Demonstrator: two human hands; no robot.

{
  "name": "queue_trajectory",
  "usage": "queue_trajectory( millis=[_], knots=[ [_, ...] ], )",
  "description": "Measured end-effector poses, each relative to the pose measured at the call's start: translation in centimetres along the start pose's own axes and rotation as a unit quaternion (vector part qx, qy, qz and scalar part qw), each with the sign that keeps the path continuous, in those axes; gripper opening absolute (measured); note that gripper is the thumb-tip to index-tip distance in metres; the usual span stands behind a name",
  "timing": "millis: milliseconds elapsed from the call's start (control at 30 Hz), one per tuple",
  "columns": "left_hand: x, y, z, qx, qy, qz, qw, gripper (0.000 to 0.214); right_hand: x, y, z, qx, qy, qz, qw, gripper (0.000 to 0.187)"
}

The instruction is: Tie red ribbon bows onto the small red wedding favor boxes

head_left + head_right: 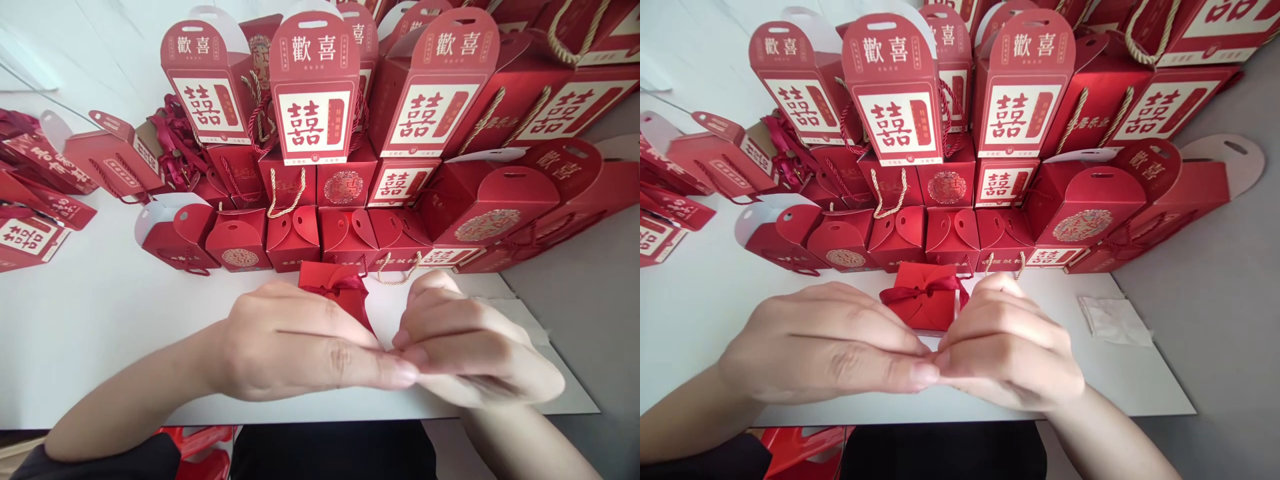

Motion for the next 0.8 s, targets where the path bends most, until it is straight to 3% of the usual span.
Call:
queue_trajectory(
  millis=[67, 100, 167, 233, 333, 400, 533, 700, 800],
  knots=[
    [-0.8, -0.2, 0.3, -0.004, 0.001, -0.031, 1.000, 0.008, 1.2, 0.0, -0.1, -0.017, 0.072, -0.002, 0.997, 0.001],
    [-1.6, -0.6, 0.5, 0.000, -0.033, -0.026, 0.999, 0.007, 2.1, -0.1, -0.3, -0.028, 0.123, -0.014, 0.992, 0.001],
    [-4.1, -1.6, 0.4, 0.001, -0.165, 0.028, 0.986, 0.013, 4.2, -0.3, -1.0, -0.054, 0.236, -0.059, 0.968, 0.011],
    [-6.2, -2.2, -0.3, -0.044, -0.284, 0.074, 0.955, 0.024, 6.2, -0.5, -2.1, -0.094, 0.341, -0.110, 0.929, 0.023],
    [-7.8, -2.3, -1.4, -0.121, -0.368, 0.112, 0.915, 0.037, 8.1, 0.0, -3.7, -0.170, 0.425, -0.144, 0.877, 0.028],
    [-8.4, -2.2, -2.1, -0.154, -0.386, 0.141, 0.899, 0.043, 8.4, 0.5, -4.2, -0.200, 0.427, -0.142, 0.870, 0.026],
    [-9.5, -1.6, -3.3, -0.220, -0.411, 0.176, 0.867, 0.050, 8.0, 1.5, -4.2, -0.234, 0.363, -0.130, 0.892, 0.018],
    [-10.1, -1.1, -4.0, -0.279, -0.468, 0.083, 0.835, 0.048, 7.4, 1.9, -3.9, -0.252, 0.318, -0.114, 0.907, 0.007],
    [-10.4, -0.9, -4.4, -0.295, -0.518, 0.024, 0.802, 0.048, 7.2, 1.6, -3.6, -0.229, 0.334, -0.114, 0.907, 0.011]
  ],
)
Point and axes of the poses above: each hand's wrist, its own z-axis towards the middle knuckle, its own y-axis out of the palm, x = y × z, the point moved 6 cm from there along z, towards the middle knuckle, and after that the axes turned 11 degrees about x, right-handed, at the moved point
